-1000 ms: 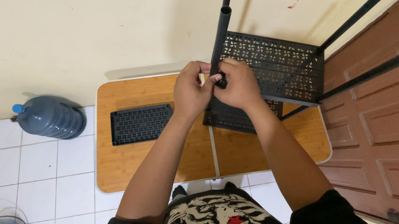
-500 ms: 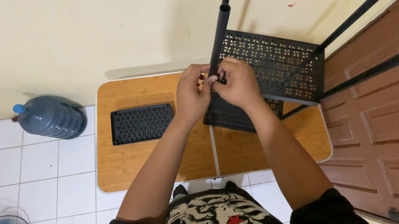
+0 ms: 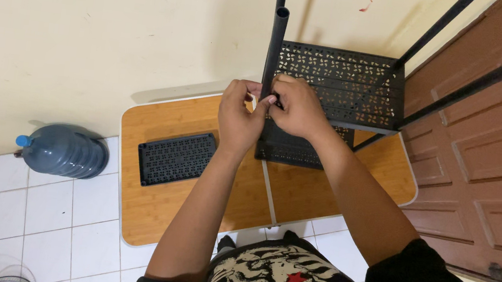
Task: The person assembles a black metal shelving unit by inserting vertical poles into the perforated shelves and securing them with small fasteners. They handle the shelves and poles one at a time, aligning and tightening each connection.
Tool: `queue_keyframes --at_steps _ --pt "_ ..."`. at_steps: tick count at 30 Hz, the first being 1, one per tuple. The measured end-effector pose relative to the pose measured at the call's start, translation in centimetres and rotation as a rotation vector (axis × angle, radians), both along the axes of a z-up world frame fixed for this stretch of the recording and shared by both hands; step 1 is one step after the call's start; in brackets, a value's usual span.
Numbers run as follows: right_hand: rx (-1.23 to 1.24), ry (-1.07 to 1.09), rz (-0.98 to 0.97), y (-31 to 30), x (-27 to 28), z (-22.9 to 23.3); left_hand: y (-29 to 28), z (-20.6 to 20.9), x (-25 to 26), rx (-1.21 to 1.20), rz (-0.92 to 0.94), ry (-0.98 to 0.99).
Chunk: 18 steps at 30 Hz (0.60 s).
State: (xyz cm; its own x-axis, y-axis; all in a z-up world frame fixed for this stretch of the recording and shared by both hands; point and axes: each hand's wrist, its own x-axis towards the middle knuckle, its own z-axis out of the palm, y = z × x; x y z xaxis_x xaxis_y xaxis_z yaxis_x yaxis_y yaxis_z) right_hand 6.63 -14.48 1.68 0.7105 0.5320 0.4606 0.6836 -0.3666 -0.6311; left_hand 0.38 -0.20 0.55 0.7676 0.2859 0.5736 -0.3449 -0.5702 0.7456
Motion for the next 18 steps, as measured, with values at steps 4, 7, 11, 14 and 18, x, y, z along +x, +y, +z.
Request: queue_keyframes --at_steps 4,7,11,14,18 --pt "0.0 0.04 -0.01 -0.01 0.05 -0.16 -0.22 -0.21 -0.42 -0.048 -0.033 0.028" --pt "0.029 0.036 -0.049 0.15 0.28 -0.45 -0.19 -0.25 -0.49 -0.056 -0.075 0.015" --pt "0.073 0.085 -0.09 0.22 0.3 -0.76 -0.05 -0.25 -0.71 -0.043 -0.072 0.054" --pt "0.074 0.072 -0.098 0.28 0.42 -0.76 0.04 0.0 -0.67 -0.003 -0.037 0.039" --pt "0.091 0.021 -0.089 0.2 0.39 -0.96 0.06 0.18 -0.62 0.025 -0.006 0.076"
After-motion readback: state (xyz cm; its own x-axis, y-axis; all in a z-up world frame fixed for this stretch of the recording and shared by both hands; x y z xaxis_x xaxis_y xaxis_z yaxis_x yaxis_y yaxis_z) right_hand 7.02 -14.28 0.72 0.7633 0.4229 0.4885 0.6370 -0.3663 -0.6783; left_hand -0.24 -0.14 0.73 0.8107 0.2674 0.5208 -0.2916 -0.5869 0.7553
